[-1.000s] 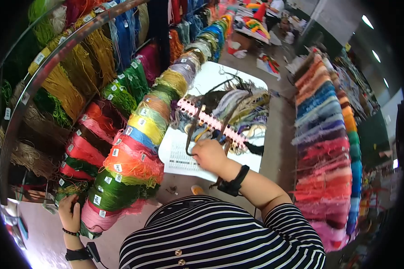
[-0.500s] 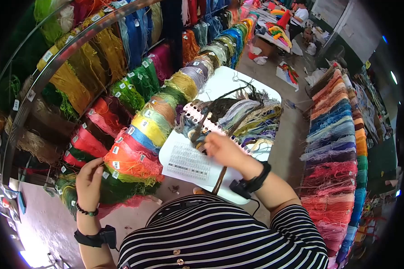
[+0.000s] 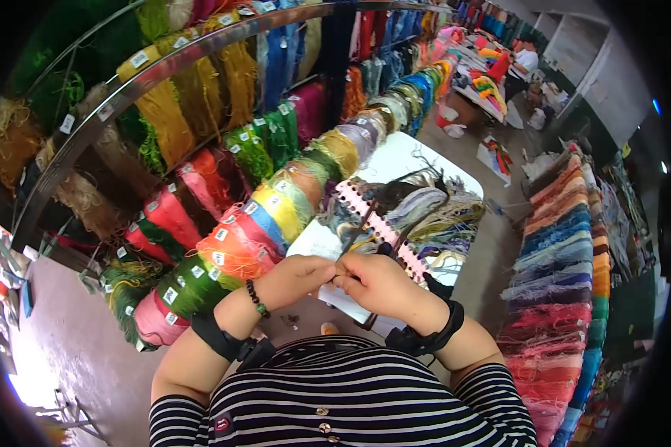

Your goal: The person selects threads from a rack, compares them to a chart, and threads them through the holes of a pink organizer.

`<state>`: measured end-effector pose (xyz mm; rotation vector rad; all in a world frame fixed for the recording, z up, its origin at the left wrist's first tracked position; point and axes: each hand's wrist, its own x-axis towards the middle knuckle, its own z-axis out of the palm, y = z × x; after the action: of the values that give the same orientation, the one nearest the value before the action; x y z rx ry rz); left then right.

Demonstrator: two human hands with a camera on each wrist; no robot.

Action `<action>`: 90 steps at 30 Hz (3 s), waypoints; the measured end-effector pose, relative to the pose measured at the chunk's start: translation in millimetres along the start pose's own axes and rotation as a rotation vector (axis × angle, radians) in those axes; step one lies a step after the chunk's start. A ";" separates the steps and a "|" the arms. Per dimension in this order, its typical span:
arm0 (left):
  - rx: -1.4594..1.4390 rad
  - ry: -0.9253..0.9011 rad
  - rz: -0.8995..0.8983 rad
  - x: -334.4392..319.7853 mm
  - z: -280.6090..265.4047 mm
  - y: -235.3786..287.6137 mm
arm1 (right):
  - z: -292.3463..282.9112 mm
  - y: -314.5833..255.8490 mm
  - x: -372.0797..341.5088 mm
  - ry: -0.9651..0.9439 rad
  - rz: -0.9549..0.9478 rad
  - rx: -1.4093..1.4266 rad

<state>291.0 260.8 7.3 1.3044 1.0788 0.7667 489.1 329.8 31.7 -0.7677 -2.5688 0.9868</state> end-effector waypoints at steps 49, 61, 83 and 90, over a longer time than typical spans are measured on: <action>0.166 1.044 0.193 -283.6 7.0 84.9 | 23.5 -253.0 120.0 -0.650 -0.597 0.173; -0.141 0.704 0.050 -259.0 -7.6 56.8 | 65.7 -201.4 100.4 -0.476 -0.712 0.148; -0.640 2.222 0.621 -495.1 28.9 -53.0 | -38.1 80.1 1.4 -0.284 0.079 0.143; -0.564 2.405 0.686 -550.1 105.5 -33.6 | -38.8 159.8 -1.6 0.374 0.290 -0.254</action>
<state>192.7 -288.2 69.2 -0.5263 1.6706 3.1138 567.4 449.4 -49.5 -1.2871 -2.3151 0.5235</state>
